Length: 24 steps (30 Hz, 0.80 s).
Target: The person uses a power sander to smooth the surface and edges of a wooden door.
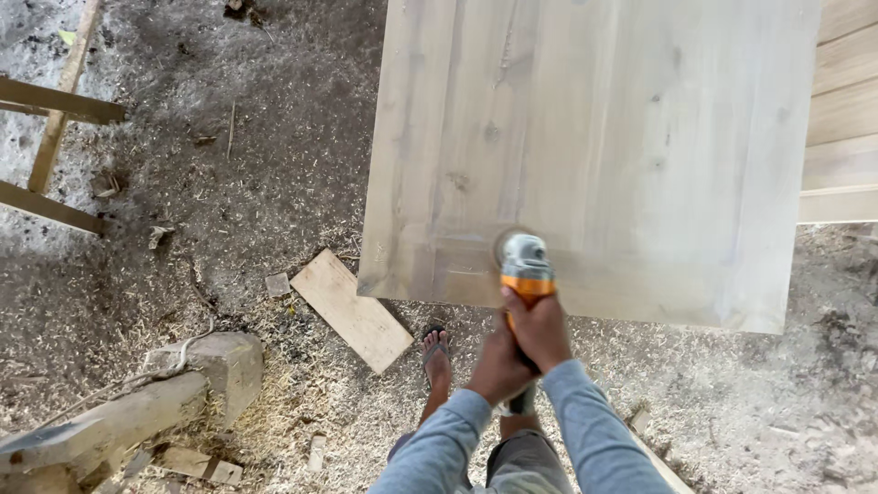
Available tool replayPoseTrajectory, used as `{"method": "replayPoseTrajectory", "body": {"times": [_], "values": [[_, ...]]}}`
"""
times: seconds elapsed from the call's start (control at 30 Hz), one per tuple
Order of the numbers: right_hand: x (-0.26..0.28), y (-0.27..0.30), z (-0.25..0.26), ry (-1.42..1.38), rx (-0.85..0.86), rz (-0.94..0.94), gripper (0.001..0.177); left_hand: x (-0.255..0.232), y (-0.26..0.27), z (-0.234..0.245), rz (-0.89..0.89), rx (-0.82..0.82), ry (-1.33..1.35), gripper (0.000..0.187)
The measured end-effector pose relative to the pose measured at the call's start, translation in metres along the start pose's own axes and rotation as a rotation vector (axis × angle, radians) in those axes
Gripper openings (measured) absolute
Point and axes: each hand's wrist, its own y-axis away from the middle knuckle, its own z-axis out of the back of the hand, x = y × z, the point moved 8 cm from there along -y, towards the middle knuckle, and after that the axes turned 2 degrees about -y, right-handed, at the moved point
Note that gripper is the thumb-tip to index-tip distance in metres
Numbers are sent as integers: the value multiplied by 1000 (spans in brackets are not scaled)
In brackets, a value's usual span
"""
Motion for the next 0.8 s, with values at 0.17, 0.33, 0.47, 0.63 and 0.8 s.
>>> {"method": "replayPoseTrajectory", "body": {"times": [0.17, 0.33, 0.47, 0.63, 0.8], "values": [[42, 4, -55, -2, 116, 87, 61, 2, 12, 63, 59, -154, 10, 90], [74, 15, -82, -7, 217, 97, 63, -4, 23, 98, 125, -231, -137, 91], [88, 31, -103, 168, 400, 79, 67, 15, 34, 93, 218, -275, 157, 82], [83, 45, -92, 298, 492, 95, 69, 22, 43, 68, 199, -284, -235, 73], [68, 36, -51, 349, 322, 84, 72, 33, 36, 13, -85, -287, 503, 71]]}}
